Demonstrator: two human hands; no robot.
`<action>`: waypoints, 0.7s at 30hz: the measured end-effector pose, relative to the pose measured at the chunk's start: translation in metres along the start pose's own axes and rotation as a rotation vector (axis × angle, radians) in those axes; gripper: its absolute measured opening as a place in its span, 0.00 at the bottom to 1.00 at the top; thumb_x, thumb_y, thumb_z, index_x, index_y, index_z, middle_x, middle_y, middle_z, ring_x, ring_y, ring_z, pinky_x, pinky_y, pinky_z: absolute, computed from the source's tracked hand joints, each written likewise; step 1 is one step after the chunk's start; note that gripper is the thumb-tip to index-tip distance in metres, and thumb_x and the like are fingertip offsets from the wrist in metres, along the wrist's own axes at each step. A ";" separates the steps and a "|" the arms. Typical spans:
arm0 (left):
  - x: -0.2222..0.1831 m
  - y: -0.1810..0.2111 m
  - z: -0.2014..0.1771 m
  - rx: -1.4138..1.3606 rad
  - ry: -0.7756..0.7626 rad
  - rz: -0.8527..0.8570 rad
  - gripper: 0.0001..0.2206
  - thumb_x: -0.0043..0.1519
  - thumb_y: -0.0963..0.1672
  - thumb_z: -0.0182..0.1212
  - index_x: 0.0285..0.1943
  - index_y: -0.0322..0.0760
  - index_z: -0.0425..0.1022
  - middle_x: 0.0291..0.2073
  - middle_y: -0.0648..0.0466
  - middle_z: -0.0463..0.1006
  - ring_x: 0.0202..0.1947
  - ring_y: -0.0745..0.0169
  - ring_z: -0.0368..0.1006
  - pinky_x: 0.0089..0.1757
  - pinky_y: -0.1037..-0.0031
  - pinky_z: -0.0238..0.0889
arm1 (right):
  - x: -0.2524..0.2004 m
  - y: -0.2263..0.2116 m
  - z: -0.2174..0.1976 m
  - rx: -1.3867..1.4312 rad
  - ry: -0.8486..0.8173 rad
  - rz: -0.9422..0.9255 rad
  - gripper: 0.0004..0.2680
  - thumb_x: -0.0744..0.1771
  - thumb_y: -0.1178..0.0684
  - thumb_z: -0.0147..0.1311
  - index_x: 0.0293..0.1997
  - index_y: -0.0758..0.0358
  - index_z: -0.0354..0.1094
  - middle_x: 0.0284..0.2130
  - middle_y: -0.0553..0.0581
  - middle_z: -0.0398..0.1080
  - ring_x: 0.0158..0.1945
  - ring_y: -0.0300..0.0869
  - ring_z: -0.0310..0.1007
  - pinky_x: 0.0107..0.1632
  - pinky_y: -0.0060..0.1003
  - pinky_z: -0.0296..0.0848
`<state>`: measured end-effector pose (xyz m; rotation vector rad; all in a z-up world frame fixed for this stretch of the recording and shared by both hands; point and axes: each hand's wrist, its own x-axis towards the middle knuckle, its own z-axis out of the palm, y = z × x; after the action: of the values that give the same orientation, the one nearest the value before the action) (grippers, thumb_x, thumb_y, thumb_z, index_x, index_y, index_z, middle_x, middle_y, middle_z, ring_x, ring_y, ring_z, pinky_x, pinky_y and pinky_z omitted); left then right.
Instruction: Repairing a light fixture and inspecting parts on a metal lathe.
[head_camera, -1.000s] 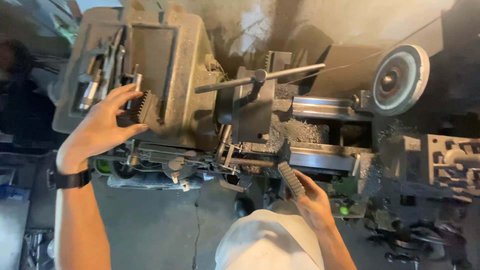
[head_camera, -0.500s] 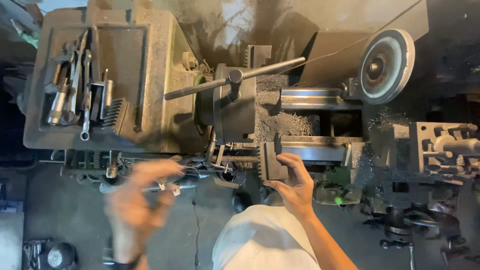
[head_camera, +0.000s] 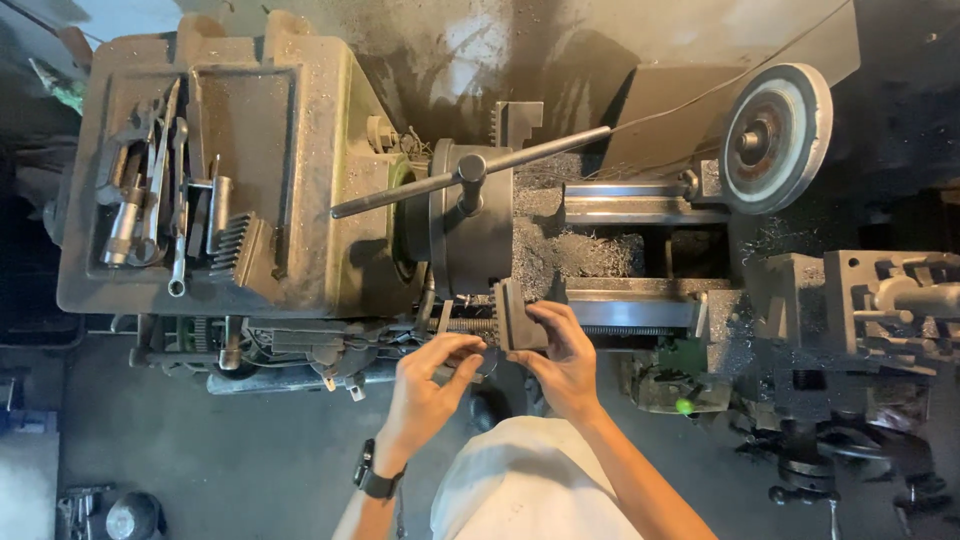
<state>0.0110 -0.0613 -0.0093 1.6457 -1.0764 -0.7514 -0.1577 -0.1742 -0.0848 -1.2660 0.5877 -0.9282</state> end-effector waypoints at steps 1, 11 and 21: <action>0.001 0.005 -0.005 0.001 0.001 -0.001 0.09 0.60 0.38 0.67 0.49 0.31 0.80 0.41 0.51 0.85 0.38 0.65 0.82 0.41 0.76 0.74 | 0.001 0.000 0.002 0.001 -0.001 0.001 0.23 0.59 0.74 0.63 0.59 0.75 0.65 0.58 0.59 0.61 0.62 0.43 0.66 0.62 0.38 0.73; 0.053 0.096 -0.085 0.543 0.192 0.550 0.22 0.59 0.40 0.72 0.62 0.36 0.70 0.57 0.44 0.73 0.56 0.48 0.71 0.55 0.60 0.66 | 0.032 -0.013 0.014 -0.030 0.082 0.109 0.21 0.60 0.70 0.65 0.58 0.77 0.67 0.51 0.57 0.65 0.52 0.41 0.71 0.54 0.35 0.77; 0.324 0.067 -0.032 0.566 -0.068 0.170 0.40 0.56 0.38 0.55 0.81 0.45 0.47 0.77 0.38 0.50 0.67 0.28 0.59 0.60 0.36 0.61 | 0.035 -0.022 0.019 -0.014 0.103 0.102 0.22 0.59 0.68 0.67 0.58 0.74 0.68 0.49 0.52 0.66 0.51 0.37 0.71 0.50 0.31 0.75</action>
<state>0.1523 -0.3513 0.0704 1.9686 -1.5551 -0.4092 -0.1294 -0.1945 -0.0555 -1.1947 0.7342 -0.9090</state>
